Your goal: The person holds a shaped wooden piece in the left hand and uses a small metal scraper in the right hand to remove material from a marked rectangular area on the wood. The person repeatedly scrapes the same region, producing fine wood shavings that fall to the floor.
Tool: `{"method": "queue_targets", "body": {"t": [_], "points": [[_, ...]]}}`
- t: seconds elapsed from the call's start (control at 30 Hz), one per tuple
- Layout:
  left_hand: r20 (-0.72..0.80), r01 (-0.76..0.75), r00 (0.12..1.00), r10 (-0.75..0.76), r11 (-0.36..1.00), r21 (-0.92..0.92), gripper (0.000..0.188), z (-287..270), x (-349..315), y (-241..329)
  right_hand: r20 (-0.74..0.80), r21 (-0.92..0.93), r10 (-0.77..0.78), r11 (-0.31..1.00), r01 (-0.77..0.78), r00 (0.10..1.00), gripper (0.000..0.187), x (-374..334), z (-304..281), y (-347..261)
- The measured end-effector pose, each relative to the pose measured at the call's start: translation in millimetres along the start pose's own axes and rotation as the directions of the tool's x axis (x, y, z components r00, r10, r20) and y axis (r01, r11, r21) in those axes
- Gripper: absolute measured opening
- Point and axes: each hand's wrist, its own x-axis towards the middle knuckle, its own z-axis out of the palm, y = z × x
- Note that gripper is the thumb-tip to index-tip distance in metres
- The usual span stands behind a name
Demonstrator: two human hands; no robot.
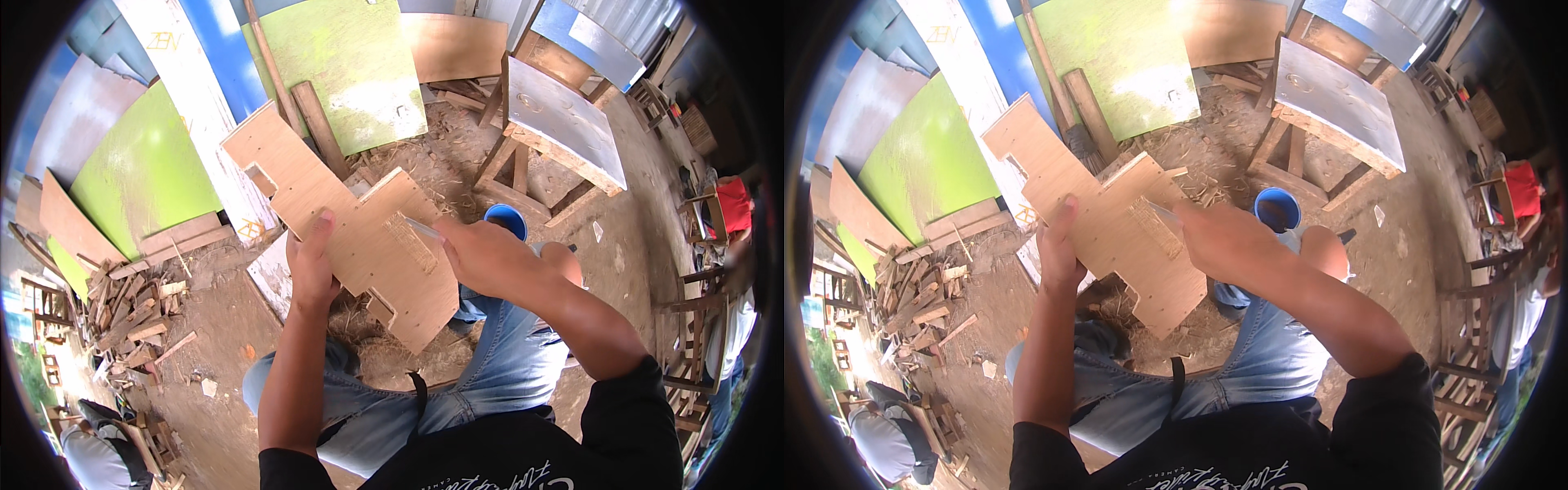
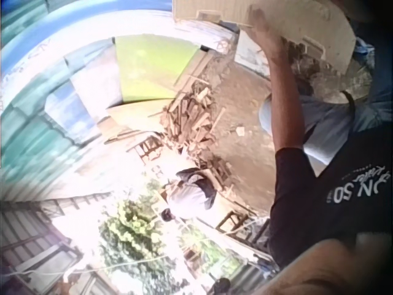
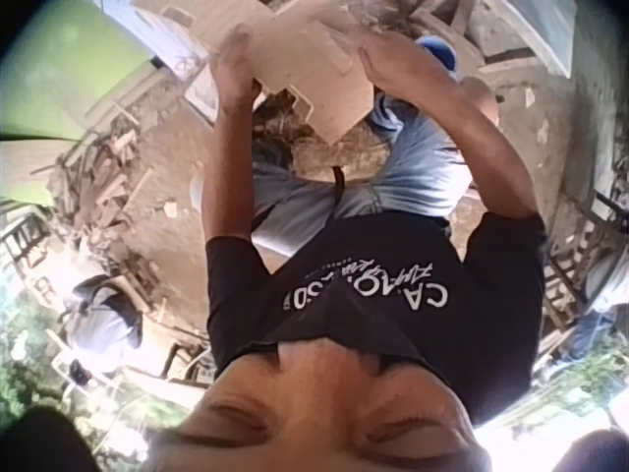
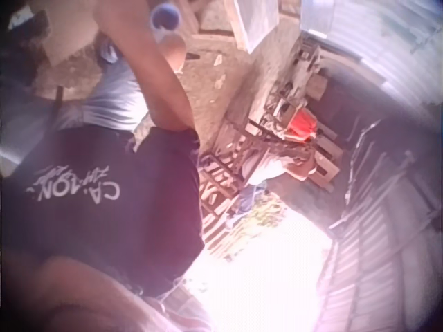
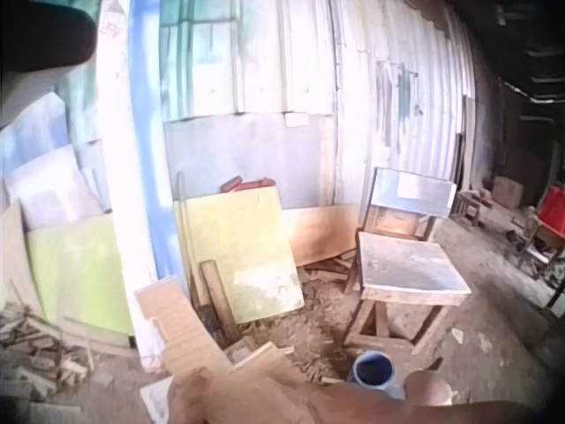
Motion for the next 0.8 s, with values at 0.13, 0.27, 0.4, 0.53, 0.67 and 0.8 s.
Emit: {"method": "queue_targets", "body": {"t": [0.13, 0.27, 0.4, 0.53, 0.67, 0.8], "points": [[0.014, -0.004, 1.000, 0.004, 1.000, -0.024, 0.040, 2.6, -1.5, 3.5, 0.010, -0.053, 0.024, 0.998, -0.023, 1.000, 0.019, -3.4, -3.5, 0.2], [0.010, 0.015, 1.000, -0.015, 1.000, -0.022, 0.044, 2.5, -0.6, 5.2, 0.041, -0.073, 0.040, 0.997, -0.037, 0.998, 0.019, -1.8, -2.8, 0.8], [0.006, 0.018, 1.000, -0.018, 0.999, -0.030, 0.045, 0.2, 4.8, 2.6, 0.052, -0.082, 0.074, 0.994, -0.069, 0.996, 0.020, 0.6, -3.9, -1.1], [0.008, 0.052, 0.999, -0.052, 0.998, -0.035, 0.044, -2.8, 11.8, 1.2, 0.063, -0.091, 0.082, 0.993, -0.076, 0.995, 0.020, 2.8, -8.0, -3.2], [-0.014, 0.088, 0.996, -0.089, 0.994, -0.063, 0.044, -5.1, 18.3, -0.5, 0.074, -0.093, 0.082, 0.993, -0.075, 0.994, 0.019, 8.0, -10.8, -4.9], [-0.043, 0.125, 0.991, -0.129, 0.988, -0.088, 0.042, -6.4, 23.0, -1.5, 0.059, -0.090, 0.056, 0.995, -0.051, 0.997, 0.018, 13.8, -13.6, -7.1]]}}
